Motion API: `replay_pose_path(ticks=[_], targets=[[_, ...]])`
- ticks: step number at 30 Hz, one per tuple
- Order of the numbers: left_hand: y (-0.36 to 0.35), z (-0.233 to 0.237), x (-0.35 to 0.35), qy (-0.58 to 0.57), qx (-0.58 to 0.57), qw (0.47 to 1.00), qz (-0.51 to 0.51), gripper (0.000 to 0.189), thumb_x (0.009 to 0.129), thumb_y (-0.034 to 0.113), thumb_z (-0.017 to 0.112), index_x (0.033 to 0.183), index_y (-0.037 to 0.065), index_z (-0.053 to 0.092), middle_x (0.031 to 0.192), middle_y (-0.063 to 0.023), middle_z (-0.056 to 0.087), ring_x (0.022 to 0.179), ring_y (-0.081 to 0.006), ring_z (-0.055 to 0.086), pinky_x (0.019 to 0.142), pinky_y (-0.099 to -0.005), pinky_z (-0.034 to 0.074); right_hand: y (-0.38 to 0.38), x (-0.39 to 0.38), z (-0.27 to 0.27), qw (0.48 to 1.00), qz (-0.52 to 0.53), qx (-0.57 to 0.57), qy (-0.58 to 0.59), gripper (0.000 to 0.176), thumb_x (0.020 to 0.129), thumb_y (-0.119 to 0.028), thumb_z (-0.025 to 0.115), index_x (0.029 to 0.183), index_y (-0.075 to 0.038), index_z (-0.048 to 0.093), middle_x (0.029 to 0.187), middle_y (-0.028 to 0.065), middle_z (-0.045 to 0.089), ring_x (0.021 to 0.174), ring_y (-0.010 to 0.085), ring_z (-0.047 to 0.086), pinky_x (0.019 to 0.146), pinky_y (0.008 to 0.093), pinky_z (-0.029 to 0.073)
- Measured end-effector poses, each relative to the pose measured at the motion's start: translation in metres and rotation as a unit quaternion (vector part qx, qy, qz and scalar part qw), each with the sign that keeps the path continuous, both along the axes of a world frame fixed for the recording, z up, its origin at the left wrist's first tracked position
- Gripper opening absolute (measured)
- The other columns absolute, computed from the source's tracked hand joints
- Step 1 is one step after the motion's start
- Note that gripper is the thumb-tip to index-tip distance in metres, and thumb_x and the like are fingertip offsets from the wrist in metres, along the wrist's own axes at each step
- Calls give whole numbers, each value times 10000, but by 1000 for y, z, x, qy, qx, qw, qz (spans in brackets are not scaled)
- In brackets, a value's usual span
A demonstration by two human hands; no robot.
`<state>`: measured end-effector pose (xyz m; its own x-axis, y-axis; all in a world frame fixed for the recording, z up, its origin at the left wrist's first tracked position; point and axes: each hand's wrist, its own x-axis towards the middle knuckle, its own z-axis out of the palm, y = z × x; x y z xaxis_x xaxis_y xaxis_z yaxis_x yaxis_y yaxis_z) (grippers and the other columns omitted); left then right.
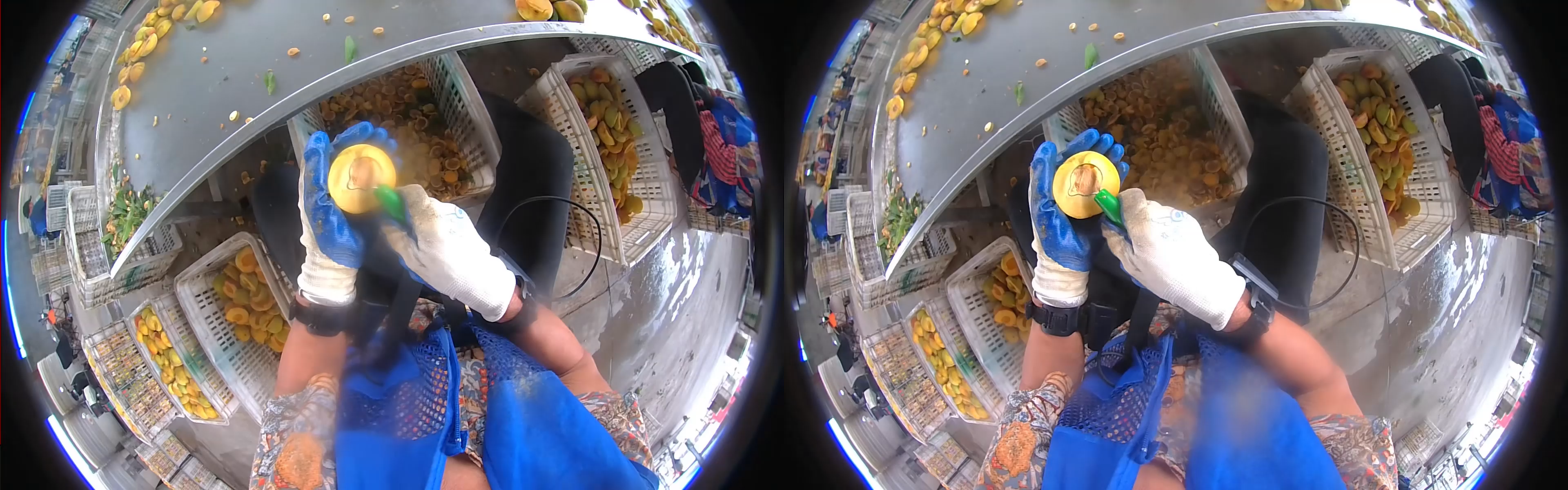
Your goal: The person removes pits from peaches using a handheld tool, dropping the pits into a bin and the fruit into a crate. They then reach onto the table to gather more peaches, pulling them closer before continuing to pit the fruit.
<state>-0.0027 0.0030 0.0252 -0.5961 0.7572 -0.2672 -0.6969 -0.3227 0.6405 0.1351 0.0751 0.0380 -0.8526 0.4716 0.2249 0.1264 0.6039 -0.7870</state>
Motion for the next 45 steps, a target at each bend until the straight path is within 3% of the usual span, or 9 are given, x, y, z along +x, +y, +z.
replay_pose_path(ticks=[9,19,24,28,32,36,39,44,45], targets=[[4,-3,15,181,-127,972,75,588,1000,513,463,1166,-32,609,1047,-170,681,933,-276,681,850,-393,572,-13,-1,-20,999,3,16,-43,292,896,-187,633,992,43,482,693,204,616,626,384,635,536,461,491],[-4,-17,2,135,-192,968,-88,495,989,428,551,1052,-53,651,908,-166,698,772,-246,696,716,-346,590,-3,16,-24,974,77,-161,-140,244,915,-197,590,991,32,547,754,251,623,704,394,647,628,474,494],[-1,-25,-5,267,-149,937,-169,500,979,445,561,1003,-43,666,869,-156,701,742,-258,703,681,-366,602,1,22,-15,822,117,-540,-137,252,964,-263,583,968,-11,572,706,70,584,552,161,565,505,304,436],[2,-34,-5,74,-147,977,-137,546,996,499,494,1046,-16,667,914,-164,704,792,-280,704,723,-393,599,-1,19,-17,738,84,-657,-127,267,984,-301,586,973,-34,584,687,-27,516,490,35,457,439,199,354],[3,-36,13,-7,-61,998,11,534,998,494,495,1059,-13,651,936,-165,689,872,-296,690,816,-420,578,3,20,-10,586,97,-800,-81,298,987,-304,578,960,-8,574,662,-25,495,456,45,439,404,210,346],[-9,-30,13,231,-156,959,-38,464,1001,426,533,969,-22,649,857,-143,678,772,-260,689,716,-389,586,-3,21,-5,640,103,-750,-133,305,987,-313,575,969,-9,574,650,-27,485,445,47,429,397,210,338],[-7,-26,5,151,-160,967,-128,423,996,388,557,935,-19,654,833,-133,679,726,-249,681,668,-374,579,0,26,-5,659,115,-729,-144,307,993,-319,564,978,-12,571,636,-35,469,437,45,418,394,210,330],[2,-12,-2,95,-150,965,-195,370,973,335,611,882,-22,655,782,-124,667,671,-227,655,624,-341,541,2,30,-18,398,133,-904,-83,271,1030,-276,507,990,-15,567,621,-60,440,413,34,371,386,203,299],[3,-14,-4,104,-159,960,-208,371,974,333,610,877,-22,656,778,-123,667,671,-224,655,625,-336,540,3,29,-17,425,126,-891,-98,274,1032,-280,501,992,-17,568,622,-59,444,411,34,373,385,205,300]])
